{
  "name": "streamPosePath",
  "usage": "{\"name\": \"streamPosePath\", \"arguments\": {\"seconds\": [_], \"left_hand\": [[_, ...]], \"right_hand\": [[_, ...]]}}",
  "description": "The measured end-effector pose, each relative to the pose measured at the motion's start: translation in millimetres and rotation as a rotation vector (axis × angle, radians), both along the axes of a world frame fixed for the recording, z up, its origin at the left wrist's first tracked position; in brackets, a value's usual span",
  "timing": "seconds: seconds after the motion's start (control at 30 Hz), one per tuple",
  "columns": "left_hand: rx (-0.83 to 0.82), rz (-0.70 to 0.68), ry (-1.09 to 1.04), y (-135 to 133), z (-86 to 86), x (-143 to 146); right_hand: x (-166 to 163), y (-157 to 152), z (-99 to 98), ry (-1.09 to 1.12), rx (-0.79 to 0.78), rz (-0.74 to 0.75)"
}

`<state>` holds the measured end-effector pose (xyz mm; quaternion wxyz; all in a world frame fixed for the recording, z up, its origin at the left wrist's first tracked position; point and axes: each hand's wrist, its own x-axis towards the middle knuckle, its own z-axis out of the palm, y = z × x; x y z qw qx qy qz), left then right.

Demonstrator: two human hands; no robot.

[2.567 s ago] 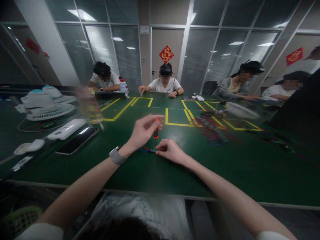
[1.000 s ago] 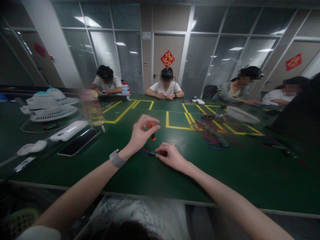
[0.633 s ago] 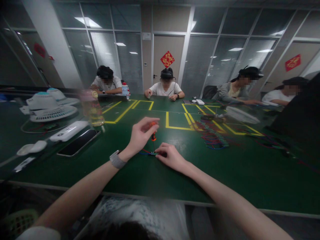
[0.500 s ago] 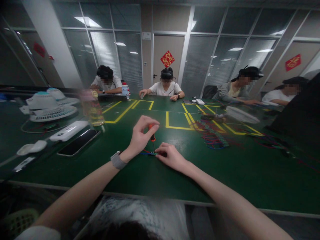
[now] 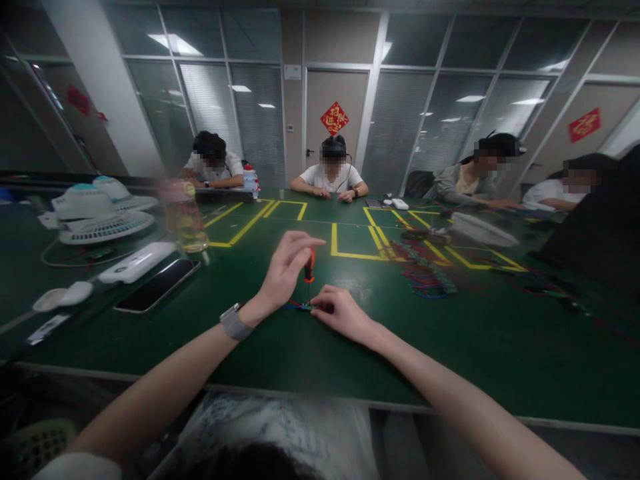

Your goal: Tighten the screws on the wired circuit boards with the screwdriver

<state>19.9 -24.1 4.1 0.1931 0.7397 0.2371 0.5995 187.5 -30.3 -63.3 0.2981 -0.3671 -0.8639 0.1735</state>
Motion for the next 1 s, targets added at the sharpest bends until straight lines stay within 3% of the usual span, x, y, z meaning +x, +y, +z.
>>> {"name": "streamPosePath", "arguments": {"seconds": [0.13, 0.37, 0.57, 0.77, 1.0], "left_hand": [[-0.122, -0.165, -0.089, 3.5, -3.7, 1.4], [0.045, 0.103, -0.012, 1.9, -1.6, -0.1], [-0.107, -0.149, -0.096, 2.2, -4.8, 2.4], [0.001, 0.09, -0.038, 1.0, -2.4, -0.1], [-0.153, -0.149, -0.137, 3.0, -4.5, 2.0]], "right_hand": [[-0.4, -0.1, 0.7, -0.003, -0.012, 0.001], [-1.6, -2.2, 3.2, -0.005, -0.014, -0.005], [-0.9, -0.6, 0.4, -0.003, -0.021, -0.005], [-0.4, -1.0, 0.6, -0.009, -0.012, 0.004], [0.0, -0.9, 1.0, -0.015, -0.029, 0.011]]}}
